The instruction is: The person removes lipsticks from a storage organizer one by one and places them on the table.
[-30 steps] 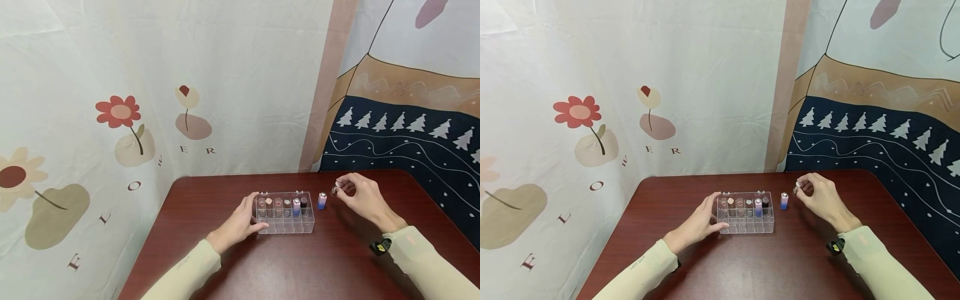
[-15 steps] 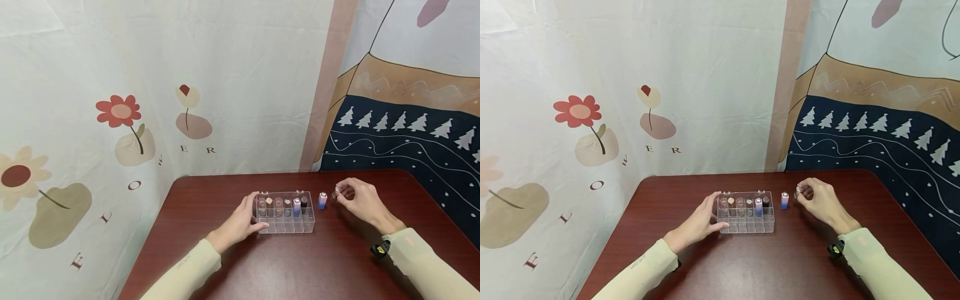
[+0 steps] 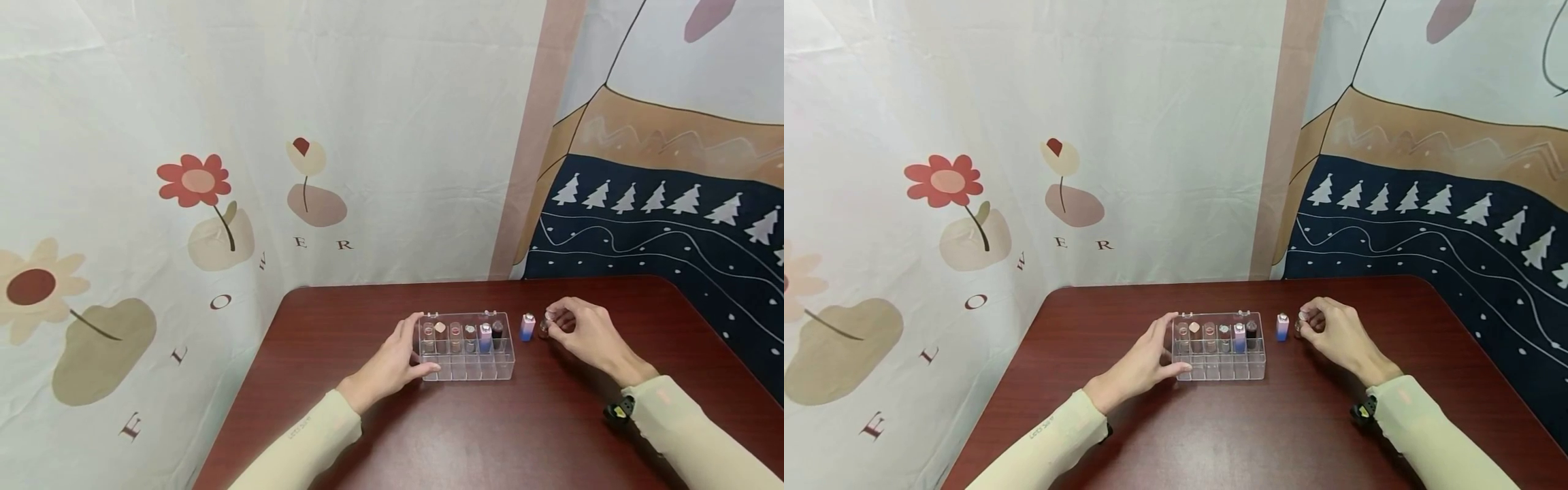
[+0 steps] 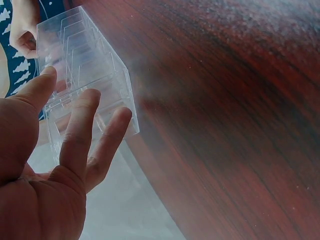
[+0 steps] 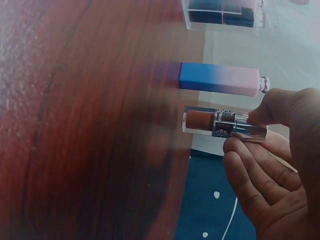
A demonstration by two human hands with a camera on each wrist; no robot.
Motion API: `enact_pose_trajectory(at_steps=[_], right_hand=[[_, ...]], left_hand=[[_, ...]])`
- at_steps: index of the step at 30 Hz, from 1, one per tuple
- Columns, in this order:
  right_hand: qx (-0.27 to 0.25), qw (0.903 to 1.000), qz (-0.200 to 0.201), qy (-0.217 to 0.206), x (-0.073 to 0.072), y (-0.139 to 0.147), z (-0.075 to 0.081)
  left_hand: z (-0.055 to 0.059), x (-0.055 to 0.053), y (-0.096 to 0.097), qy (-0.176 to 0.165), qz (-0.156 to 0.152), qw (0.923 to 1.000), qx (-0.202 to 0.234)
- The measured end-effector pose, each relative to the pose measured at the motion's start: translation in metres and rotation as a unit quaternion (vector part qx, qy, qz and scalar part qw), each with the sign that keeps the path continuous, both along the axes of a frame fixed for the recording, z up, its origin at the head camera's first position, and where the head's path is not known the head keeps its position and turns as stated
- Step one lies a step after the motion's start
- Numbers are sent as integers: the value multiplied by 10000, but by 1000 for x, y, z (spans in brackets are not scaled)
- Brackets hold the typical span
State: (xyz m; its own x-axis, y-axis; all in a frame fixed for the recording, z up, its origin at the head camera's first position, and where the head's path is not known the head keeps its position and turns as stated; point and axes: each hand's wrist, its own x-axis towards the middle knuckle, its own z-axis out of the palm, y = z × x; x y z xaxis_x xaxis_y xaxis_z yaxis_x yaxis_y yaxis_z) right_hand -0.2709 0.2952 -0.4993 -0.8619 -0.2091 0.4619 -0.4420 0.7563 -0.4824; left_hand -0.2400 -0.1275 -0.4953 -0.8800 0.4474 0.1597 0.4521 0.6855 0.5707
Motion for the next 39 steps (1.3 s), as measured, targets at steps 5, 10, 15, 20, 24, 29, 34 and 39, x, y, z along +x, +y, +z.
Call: enact_pose_trajectory(at_steps=[5, 10, 15, 20, 24, 29, 34, 39], right_hand=[[-2, 10000, 16, -78, 0, -1, -3], [-4, 9999, 19, -116, 0, -1, -4], [-7, 9999, 1, -106, 0, -1, -4], [-1, 9999, 2, -106, 0, -2, -4], [13, 9999, 24, -134, 0, -2, -4], [35, 9997, 24, -231, 0, -1, -3], [33, 9996, 37, -266, -1, 0, -3], [67, 9998, 25, -196, -1, 0, -4]], left_hand=[[0, 0, -1, -94, -39, 9999, 78], [0, 0, -1, -186, -50, 9997, 138], [-1, 0, -1, -134, -51, 9998, 135], [-1, -1, -1, -98, -54, 9999, 127], [-2, -1, -1, -51, -54, 9999, 81], [-2, -1, 0, -31, -59, 10000, 63], [-1, -1, -1, -51, -64, 9999, 79], [0, -1, -1, -57, -62, 9999, 69]])
